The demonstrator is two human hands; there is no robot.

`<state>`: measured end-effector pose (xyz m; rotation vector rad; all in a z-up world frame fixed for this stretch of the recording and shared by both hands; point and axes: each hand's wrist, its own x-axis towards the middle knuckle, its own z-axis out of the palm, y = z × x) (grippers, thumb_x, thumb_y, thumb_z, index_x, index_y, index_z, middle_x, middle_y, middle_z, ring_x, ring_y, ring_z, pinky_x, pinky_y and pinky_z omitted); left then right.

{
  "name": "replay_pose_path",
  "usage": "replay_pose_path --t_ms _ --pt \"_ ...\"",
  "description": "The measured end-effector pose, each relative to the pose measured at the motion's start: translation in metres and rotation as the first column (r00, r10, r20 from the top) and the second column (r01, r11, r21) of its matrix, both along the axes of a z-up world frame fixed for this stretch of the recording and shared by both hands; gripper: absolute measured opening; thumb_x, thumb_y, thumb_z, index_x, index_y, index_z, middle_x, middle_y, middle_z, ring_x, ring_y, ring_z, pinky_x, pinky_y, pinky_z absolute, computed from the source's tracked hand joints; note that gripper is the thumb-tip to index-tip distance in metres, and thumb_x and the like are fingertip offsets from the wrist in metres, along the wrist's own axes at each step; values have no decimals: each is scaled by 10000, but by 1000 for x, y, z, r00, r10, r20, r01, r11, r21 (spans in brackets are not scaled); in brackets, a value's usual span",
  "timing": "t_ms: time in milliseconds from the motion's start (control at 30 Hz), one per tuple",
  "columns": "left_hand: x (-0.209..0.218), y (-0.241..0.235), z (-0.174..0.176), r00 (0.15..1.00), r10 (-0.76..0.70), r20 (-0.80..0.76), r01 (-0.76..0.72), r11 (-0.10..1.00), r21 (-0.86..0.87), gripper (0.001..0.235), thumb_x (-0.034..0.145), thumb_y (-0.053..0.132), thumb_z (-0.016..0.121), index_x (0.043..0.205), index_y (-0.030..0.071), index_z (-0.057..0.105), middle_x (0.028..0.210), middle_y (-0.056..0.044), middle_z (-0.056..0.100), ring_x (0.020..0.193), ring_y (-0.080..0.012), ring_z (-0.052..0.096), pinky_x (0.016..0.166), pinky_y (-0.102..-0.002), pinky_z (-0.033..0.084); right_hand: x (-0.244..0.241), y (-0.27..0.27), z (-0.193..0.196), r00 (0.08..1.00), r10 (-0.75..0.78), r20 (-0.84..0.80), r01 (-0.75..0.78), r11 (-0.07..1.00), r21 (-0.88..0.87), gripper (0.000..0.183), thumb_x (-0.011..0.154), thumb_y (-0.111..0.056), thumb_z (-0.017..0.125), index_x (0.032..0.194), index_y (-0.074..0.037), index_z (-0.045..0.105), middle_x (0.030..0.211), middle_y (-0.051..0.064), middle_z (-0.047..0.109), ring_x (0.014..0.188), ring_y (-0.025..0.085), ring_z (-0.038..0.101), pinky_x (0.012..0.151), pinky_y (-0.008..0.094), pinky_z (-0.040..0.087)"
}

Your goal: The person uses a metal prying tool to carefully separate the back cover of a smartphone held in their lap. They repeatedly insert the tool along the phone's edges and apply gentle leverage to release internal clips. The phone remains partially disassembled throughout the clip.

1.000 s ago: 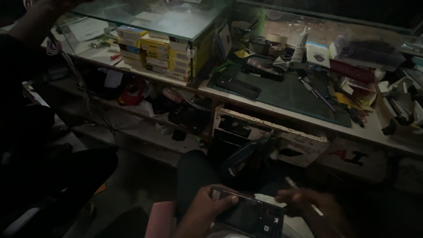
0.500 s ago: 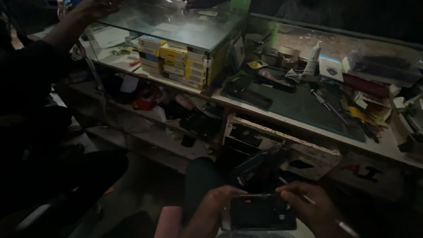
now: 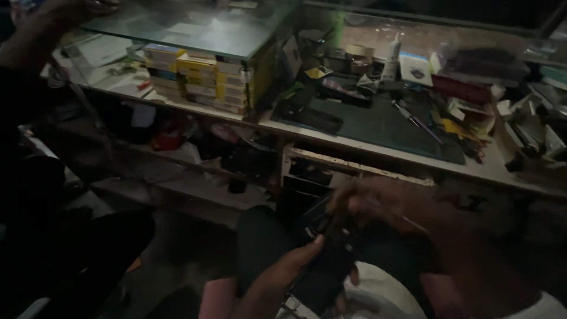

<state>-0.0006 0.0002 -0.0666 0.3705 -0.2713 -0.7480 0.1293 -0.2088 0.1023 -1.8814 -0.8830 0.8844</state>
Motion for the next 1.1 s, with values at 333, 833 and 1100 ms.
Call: replay_pose_path --t_ms 333,833,1100 --pt "19 -8 -29 978 191 80 -196 979 57 899 1126 705 251 1329 -121 541 984 -270 689 822 -316 741 734 -384 618 199 -34 -15 496 -319 808 758 612 -224 678 1021 -680 500 1214 -86 763 1134 225 784 1022 381 750 957 503 559" --pt "44 -19 -83 932 301 -204 -349 897 -272 820 1063 654 257 1262 -74 579 868 -259 716 736 -355 743 666 -442 639 229 12 21 314 -426 849 800 600 5 682 927 -586 704 1335 -42 648 1281 228 681 1166 399 663 985 553 518" --pt "23 0 -22 768 615 -179 -594 788 160 862 1021 711 252 1166 -30 668 757 -181 732 623 -248 741 539 -347 622 119 79 119 69 -208 976 116 973 199 479 941 -435 822 1212 -57 708 924 137 755 766 257 733 688 421 587"
